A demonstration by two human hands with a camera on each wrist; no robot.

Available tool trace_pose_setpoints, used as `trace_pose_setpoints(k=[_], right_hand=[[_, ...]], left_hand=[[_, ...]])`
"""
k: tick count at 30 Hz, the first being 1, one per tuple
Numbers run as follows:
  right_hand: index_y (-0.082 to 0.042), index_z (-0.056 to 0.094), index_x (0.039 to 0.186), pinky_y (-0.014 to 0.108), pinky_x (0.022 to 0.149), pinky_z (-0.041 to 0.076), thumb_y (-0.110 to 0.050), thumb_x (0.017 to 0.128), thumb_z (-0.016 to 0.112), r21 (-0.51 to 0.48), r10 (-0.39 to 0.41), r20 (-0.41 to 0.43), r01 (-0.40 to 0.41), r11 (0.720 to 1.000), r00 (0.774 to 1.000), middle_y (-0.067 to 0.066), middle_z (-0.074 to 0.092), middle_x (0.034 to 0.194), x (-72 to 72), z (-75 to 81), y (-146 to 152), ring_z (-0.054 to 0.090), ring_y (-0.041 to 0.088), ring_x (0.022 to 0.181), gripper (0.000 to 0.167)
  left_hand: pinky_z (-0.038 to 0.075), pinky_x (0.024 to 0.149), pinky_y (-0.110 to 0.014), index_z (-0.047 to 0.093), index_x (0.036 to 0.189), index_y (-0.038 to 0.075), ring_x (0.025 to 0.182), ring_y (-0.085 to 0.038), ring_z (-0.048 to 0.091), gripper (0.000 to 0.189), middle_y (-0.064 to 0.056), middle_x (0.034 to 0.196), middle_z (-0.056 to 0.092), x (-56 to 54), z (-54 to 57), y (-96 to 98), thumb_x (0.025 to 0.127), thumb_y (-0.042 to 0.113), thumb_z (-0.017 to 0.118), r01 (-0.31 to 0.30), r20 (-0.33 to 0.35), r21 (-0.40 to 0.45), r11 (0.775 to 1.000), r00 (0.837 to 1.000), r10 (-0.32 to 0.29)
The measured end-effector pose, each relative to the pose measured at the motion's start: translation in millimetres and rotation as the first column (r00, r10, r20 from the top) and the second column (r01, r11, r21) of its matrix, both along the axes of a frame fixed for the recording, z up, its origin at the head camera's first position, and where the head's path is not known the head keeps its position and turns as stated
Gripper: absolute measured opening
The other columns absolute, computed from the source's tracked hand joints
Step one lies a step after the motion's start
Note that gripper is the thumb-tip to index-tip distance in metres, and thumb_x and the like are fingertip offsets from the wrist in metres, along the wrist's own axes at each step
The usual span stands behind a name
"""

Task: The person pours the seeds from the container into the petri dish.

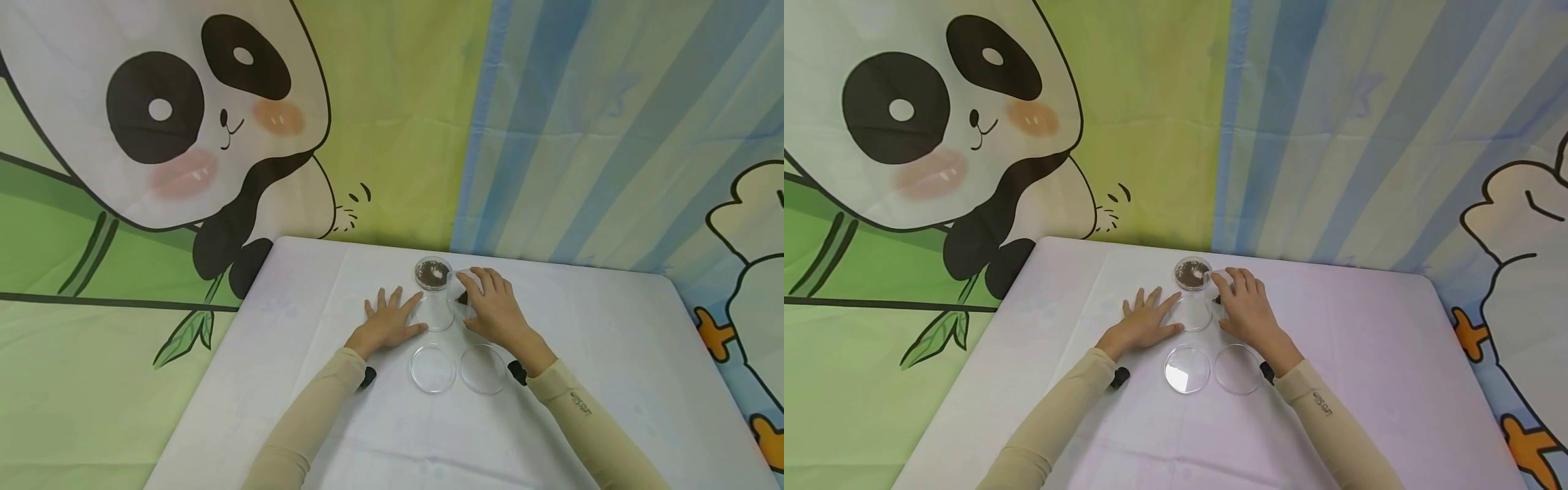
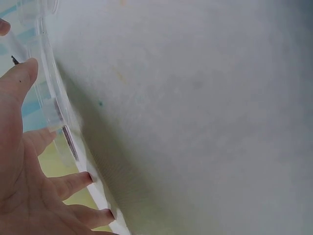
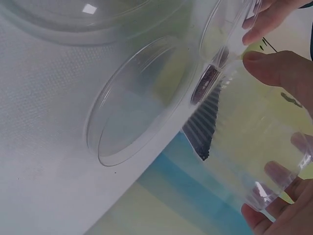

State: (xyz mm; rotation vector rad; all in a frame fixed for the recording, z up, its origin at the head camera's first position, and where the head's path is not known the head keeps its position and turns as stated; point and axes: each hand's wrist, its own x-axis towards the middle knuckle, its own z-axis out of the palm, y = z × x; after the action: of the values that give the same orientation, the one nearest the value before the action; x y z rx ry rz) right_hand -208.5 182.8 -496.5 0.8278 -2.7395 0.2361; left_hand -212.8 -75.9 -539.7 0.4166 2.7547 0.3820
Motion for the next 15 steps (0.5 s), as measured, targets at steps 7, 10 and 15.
trace_pose_setpoints(k=[7,10,15], right_hand=[[-0.009,0.037,0.148,0.065,0.098,0.036,-0.028,0.062,0.097,0.020,0.027,-0.064,-0.026,0.999,0.998,0.027,0.038,0.145,-1.0,-0.7,-0.9,0.036,0.049,0.130,0.107],[-0.009,0.039,0.148,0.065,0.097,0.037,-0.027,0.062,0.097,0.032,0.036,-0.085,-0.033,0.999,0.996,0.027,0.039,0.144,-1.5,-1.9,-1.4,0.037,0.050,0.129,0.106],[-0.011,0.040,0.148,0.065,0.098,0.037,-0.027,0.062,0.098,0.058,0.034,-0.084,-0.029,0.998,0.996,0.027,0.038,0.145,-0.7,-2.9,-2.9,0.037,0.050,0.130,0.104]], left_hand=[[0.007,0.108,-0.075,0.018,0.160,0.040,0.146,-0.053,0.002,0.078,-0.016,0.165,0.012,0.1,2.4,0.1,0.094,0.070,0.046,0.000,-0.006,0.010,1.000,1.000,0.001],[0.006,0.108,-0.075,0.018,0.160,0.040,0.146,-0.053,0.002,0.078,-0.017,0.165,0.012,0.4,3.2,0.2,0.094,0.070,0.046,-0.003,-0.004,0.011,1.000,1.000,0.003],[0.006,0.108,-0.075,0.018,0.160,0.040,0.146,-0.054,0.002,0.078,-0.016,0.165,0.012,0.9,2.6,-0.1,0.094,0.070,0.046,0.000,-0.003,0.010,1.000,1.000,0.000]])
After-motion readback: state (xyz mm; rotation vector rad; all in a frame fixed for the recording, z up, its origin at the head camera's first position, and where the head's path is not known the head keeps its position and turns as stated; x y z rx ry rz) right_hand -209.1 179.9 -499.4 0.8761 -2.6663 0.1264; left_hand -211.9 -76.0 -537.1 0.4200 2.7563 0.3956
